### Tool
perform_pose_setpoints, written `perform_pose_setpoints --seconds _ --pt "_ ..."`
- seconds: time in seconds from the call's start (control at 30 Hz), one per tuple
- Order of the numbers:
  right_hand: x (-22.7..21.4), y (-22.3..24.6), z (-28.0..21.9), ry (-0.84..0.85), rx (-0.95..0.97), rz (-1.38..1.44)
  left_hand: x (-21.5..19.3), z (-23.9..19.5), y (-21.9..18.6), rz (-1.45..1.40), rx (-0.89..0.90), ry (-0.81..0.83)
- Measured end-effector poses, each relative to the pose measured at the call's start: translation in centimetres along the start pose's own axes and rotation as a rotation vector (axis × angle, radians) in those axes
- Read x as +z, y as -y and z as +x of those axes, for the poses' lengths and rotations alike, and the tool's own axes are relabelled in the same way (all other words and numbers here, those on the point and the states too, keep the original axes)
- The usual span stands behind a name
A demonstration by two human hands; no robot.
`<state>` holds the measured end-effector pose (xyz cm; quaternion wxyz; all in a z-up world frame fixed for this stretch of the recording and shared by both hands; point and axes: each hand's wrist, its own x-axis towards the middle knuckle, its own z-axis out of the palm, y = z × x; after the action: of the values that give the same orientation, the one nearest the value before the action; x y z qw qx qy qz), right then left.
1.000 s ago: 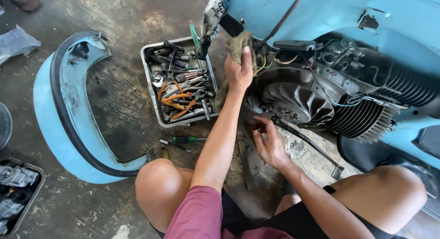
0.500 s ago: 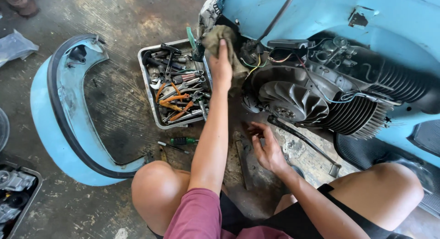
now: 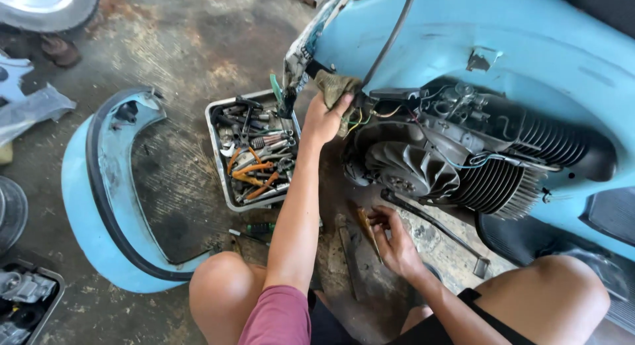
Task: The person sits on the floor and works on a light blue scooter engine, using a rag to wipe parts and handling wires and components. They use a screwdriver to adjust parts within the engine area and continue wiping the engine with the rag.
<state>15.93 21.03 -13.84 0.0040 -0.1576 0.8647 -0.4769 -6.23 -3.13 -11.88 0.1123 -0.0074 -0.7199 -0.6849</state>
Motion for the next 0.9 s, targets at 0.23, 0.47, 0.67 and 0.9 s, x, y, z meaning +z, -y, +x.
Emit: perform_pose_setpoints --seconds 0.23,0.47,0.67,0.9 --pt "0.0 -0.3 -0.4 -0.03 -0.02 0.022 1.7 0.7 0.0 -0.154 -0.119 -0.106" --pt "-0.7 -1.3 0.0 -0.037 -0.028 0.051 0.0 0.6 -3.0 -0.494 -0.403 -0.646" --pt "-0.2 -1.0 -0.5 -0.026 -0.019 0.086 0.4 -1.0 -4.1 -0.871 -0.266 -0.964" --pt "0.6 -0.9 -0.6 -0.047 0.037 0.148 5.5 -4.0 0.5 -0.431 -0.466 -0.696"
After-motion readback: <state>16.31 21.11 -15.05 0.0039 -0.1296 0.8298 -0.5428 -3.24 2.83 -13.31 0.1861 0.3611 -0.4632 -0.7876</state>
